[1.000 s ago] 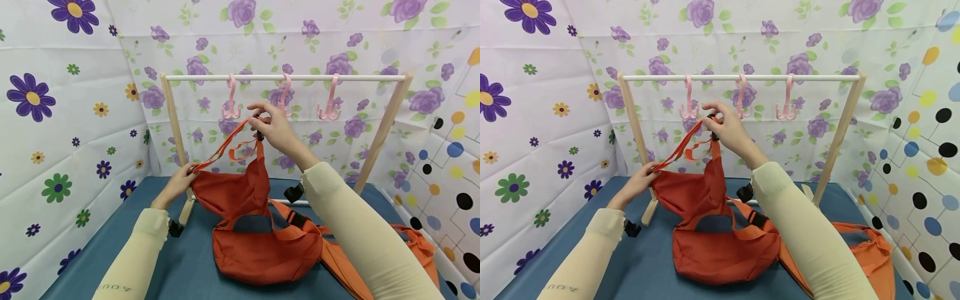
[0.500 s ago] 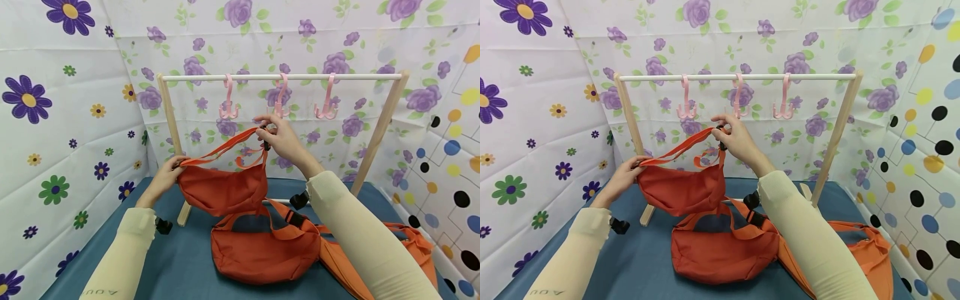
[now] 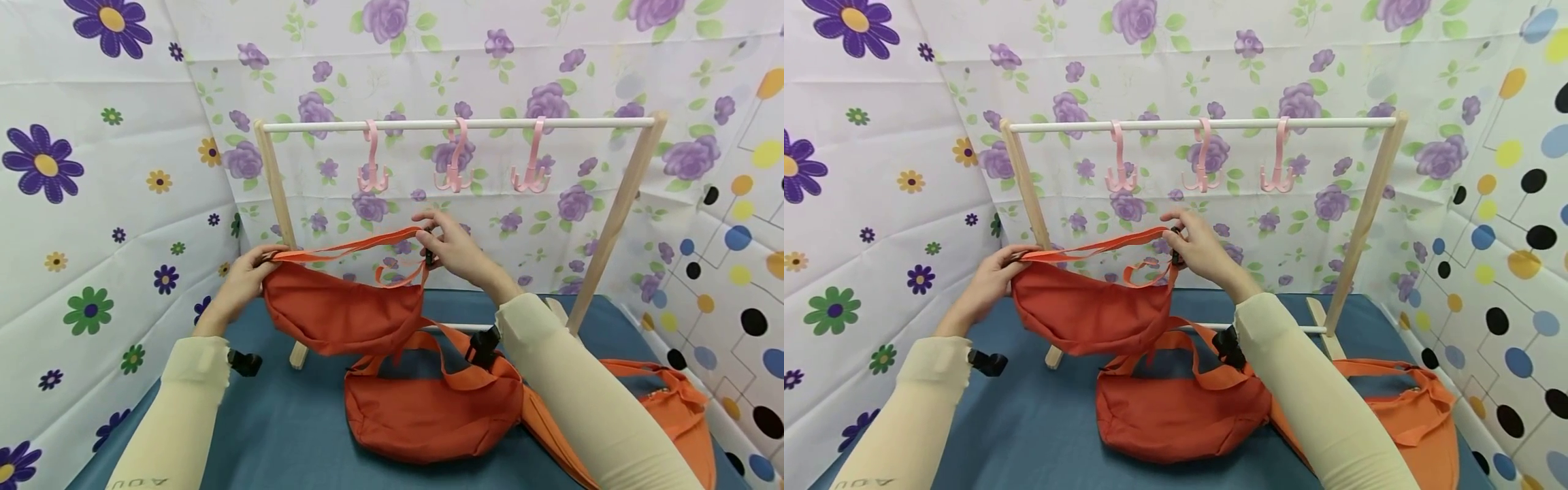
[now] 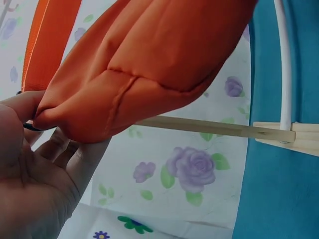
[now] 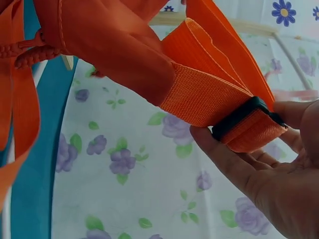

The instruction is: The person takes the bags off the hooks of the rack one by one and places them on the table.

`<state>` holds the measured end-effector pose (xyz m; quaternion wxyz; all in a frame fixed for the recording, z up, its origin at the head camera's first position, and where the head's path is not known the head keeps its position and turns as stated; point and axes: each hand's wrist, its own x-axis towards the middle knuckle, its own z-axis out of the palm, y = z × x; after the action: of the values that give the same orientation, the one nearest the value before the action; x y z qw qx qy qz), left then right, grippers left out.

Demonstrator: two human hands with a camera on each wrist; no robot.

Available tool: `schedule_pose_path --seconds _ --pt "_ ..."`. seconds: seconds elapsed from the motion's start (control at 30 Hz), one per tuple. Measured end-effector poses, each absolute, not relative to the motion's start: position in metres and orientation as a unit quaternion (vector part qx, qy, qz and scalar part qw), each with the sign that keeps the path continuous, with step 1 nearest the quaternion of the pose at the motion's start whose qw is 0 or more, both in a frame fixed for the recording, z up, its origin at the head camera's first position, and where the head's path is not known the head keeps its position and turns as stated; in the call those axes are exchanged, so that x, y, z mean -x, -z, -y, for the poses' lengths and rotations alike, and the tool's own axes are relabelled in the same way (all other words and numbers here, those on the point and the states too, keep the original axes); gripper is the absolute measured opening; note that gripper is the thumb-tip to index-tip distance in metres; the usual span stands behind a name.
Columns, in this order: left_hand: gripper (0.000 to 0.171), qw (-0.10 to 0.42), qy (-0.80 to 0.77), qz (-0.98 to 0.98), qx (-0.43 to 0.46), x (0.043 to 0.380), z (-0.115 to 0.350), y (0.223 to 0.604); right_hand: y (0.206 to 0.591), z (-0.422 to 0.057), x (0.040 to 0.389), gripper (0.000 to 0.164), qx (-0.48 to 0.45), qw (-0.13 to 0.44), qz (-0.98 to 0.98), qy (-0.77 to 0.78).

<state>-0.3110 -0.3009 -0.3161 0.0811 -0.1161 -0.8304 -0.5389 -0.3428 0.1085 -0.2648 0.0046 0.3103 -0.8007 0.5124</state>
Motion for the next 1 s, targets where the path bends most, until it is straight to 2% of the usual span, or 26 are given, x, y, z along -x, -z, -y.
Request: schedule_pose_path --seconds 0.4,0.7,1.0 --pt "0.047 0.117 0.532 0.831 0.111 0.298 0.321 0.296 0.292 -0.12 0.348 0.051 -0.302 -0.114 0.798 -0.508" --pt "0.05 0.106 0.525 0.838 0.104 0.291 0.332 0.288 0.31 -0.119 0.345 0.048 -0.3 -0.192 0.764 -0.537" --pt "0.051 0.098 0.53 0.837 0.087 0.289 0.346 0.294 0.333 -0.099 0.336 0.045 -0.244 -0.216 0.678 -0.658"
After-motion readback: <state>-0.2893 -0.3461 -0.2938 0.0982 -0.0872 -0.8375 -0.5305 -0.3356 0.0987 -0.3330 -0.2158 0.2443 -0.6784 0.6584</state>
